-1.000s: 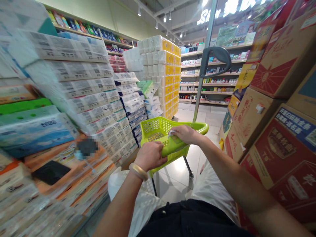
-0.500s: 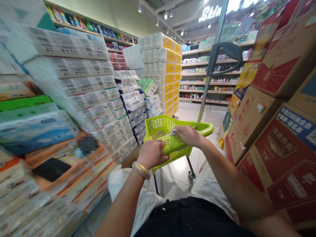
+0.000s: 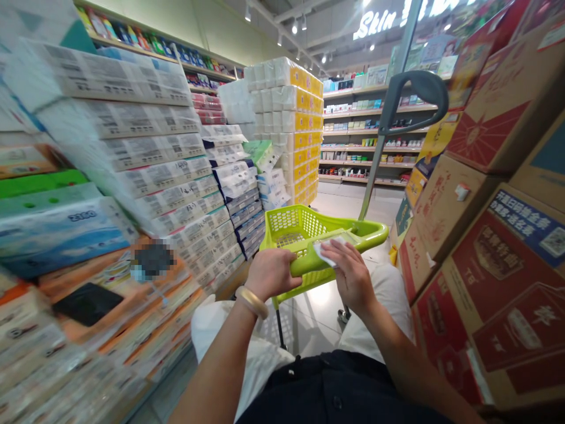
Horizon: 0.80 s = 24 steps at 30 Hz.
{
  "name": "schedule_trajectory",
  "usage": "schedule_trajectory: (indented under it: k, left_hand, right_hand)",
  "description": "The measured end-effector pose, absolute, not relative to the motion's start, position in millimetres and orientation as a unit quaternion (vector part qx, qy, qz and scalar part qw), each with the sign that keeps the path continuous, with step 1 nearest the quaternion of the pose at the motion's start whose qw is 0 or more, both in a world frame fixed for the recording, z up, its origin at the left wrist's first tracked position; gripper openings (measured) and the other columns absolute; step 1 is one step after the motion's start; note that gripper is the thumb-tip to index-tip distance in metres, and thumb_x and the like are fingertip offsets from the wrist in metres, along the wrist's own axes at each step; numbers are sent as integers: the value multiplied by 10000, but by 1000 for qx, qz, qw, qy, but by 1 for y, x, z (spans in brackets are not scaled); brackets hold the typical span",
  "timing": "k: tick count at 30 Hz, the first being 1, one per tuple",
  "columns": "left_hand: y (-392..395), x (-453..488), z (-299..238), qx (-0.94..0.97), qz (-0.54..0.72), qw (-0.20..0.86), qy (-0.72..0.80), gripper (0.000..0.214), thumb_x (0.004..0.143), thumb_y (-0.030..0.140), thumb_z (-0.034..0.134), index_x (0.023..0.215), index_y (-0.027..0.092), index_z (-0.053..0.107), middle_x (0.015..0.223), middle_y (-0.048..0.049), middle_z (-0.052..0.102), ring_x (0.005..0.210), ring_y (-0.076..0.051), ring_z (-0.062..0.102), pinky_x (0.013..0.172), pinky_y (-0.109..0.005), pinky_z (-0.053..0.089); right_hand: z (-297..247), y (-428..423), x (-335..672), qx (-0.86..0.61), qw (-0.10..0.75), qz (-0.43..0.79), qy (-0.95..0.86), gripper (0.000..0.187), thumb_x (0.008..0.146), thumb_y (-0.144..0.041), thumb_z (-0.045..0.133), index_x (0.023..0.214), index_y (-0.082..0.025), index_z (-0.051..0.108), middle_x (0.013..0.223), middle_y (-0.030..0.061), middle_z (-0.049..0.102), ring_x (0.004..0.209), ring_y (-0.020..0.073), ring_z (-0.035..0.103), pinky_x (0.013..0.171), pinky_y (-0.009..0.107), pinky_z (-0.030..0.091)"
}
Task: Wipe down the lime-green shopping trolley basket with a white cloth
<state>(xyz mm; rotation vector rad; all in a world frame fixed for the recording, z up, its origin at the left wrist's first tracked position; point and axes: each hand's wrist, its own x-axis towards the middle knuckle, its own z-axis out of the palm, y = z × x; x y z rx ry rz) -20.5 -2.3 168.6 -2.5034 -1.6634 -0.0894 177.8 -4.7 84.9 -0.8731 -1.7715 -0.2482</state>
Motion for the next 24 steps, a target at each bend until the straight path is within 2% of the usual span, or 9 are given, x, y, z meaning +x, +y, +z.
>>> schedule_trajectory:
  k: [3, 6, 12, 19, 24]
  left_hand:
    - [-3, -20, 169, -833, -30, 70, -548, 246, 735, 436, 618, 809, 209, 680, 854, -84, 732, 826, -264, 690, 683, -333, 468]
    - [-3, -20, 168, -835, -35, 71, -544, 241, 736, 431, 619, 800, 205, 675, 841, -86, 729, 822, -268, 690, 677, -333, 464]
    - [-2, -24, 167, -843, -47, 72, -531, 225, 722, 424, 632, 774, 208, 664, 824, -74, 726, 820, -270, 690, 670, -336, 459]
    - [-1, -25, 164, -847, -54, 73, -523, 219, 717, 419, 643, 758, 204, 655, 824, -71, 721, 812, -265, 685, 676, -340, 465]
    - [-3, -25, 166, -849, -55, 69, -521, 218, 728, 404, 648, 778, 193, 667, 817, -79, 716, 817, -257, 680, 699, -336, 472]
  right_hand:
    - [78, -2, 190, -409, 596, -137, -677, 299, 955, -128, 464, 1150, -230, 666, 1173, 68, 727, 1234, 222, 605, 1116, 470, 399]
    - [71, -6, 185, -407, 606, -145, -668, 315, 949, -120, 463, 1171, -227, 660, 1198, 79, 715, 1266, 237, 580, 1130, 506, 380]
    - [62, -12, 169, -338, 551, -160, -746, 367, 933, -86, 476, 1209, -259, 646, 1251, 42, 694, 1324, 200, 529, 1167, 437, 346]
    - [65, -7, 179, -379, 608, -177, -675, 441, 909, -52, 438, 1263, -240, 621, 1239, 73, 694, 1309, 229, 542, 1151, 500, 355]
    - [63, -14, 169, -331, 557, -153, -746, 428, 908, -51, 447, 1223, -260, 646, 1245, 37, 696, 1322, 203, 530, 1178, 446, 328]
